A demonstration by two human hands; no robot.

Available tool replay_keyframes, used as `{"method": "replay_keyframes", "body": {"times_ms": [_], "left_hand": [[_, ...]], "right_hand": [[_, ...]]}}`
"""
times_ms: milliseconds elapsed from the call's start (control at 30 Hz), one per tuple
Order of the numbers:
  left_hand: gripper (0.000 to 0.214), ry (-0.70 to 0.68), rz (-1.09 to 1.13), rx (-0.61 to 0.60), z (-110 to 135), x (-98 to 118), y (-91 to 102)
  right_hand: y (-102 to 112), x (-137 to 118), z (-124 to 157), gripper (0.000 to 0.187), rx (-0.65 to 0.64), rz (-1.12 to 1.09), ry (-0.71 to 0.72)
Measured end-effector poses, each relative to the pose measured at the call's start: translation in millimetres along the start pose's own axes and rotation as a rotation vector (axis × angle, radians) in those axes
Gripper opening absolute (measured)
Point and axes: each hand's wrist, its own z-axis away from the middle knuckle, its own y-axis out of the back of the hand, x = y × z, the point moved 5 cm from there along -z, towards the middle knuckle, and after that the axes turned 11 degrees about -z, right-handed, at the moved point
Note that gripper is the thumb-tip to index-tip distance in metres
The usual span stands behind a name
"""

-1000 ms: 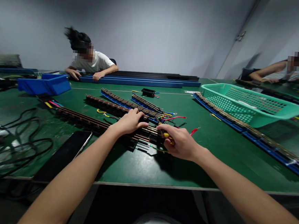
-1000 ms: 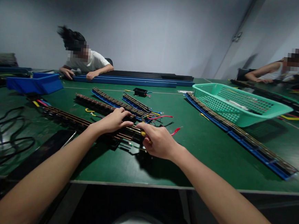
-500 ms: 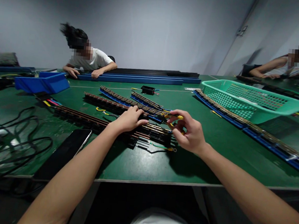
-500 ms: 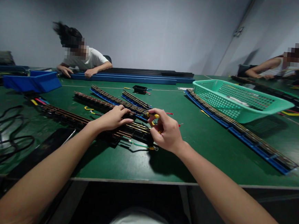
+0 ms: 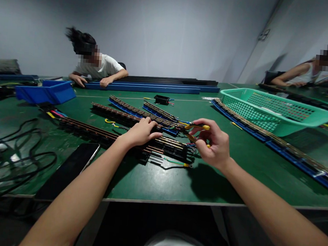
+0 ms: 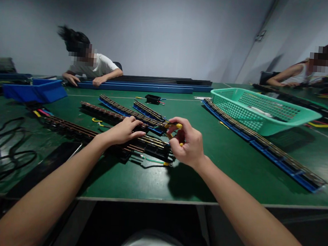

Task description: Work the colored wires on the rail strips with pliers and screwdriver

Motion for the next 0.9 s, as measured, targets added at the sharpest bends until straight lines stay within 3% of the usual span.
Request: {"method": "replay_keyframes", "body": {"times_ms": [900], "left_hand": [[0.049,-0.006,-0.015,0.010,1.3,1.6,2.7]], "right_hand": [[-10.3,-5.1,0.3,0.044,-0.154,0.093,0.076]]}}
